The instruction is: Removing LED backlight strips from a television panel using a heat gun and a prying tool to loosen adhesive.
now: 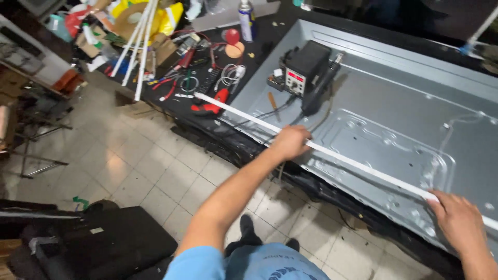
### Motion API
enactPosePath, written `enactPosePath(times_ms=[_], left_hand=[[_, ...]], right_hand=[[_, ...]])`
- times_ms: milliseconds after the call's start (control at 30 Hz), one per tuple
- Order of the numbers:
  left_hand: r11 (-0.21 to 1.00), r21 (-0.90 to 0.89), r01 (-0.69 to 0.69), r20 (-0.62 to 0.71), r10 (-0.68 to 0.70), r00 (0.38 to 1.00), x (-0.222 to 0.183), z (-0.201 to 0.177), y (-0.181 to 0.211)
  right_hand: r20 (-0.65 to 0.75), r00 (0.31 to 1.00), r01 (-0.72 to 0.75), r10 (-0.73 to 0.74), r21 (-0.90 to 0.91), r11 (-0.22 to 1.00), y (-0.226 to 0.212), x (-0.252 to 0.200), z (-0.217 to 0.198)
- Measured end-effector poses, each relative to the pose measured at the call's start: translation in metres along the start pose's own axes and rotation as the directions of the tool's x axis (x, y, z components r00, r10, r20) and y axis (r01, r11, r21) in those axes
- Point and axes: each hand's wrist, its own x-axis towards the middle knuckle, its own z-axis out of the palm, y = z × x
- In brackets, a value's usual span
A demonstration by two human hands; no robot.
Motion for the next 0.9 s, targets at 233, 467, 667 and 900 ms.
enactPosePath(times_ms=[233,467,667,900], left_hand=[[0.993,-0.12,-0.019,0.113,0.033,0.993,0.021,0.004,0.003],[0.963,-0.215,-0.165,0.108,0.191,0.976,0.009,0.026,-0.023],[0.928,-0.16,-0.337,-0.112,0.322,0.94,-0.006,0.046,-0.053],[0.884,-0.322,-0.339,-0.191,0.291,0.938,-0.015,0.104,-0.068]], right_hand=[[-0.175,0.982,0.085,-0.072,0.07,0.994,0.102,0.032,0.18],[-0.3,0.95,0.176,-0.089,0.276,0.945,0.103,0.022,0.21],[-0.33,0.944,0.085,0.03,0.331,0.94,0.064,-0.017,0.187],[-0.037,0.94,-0.203,0.339,0.739,0.643,-0.035,-0.029,0.108]])
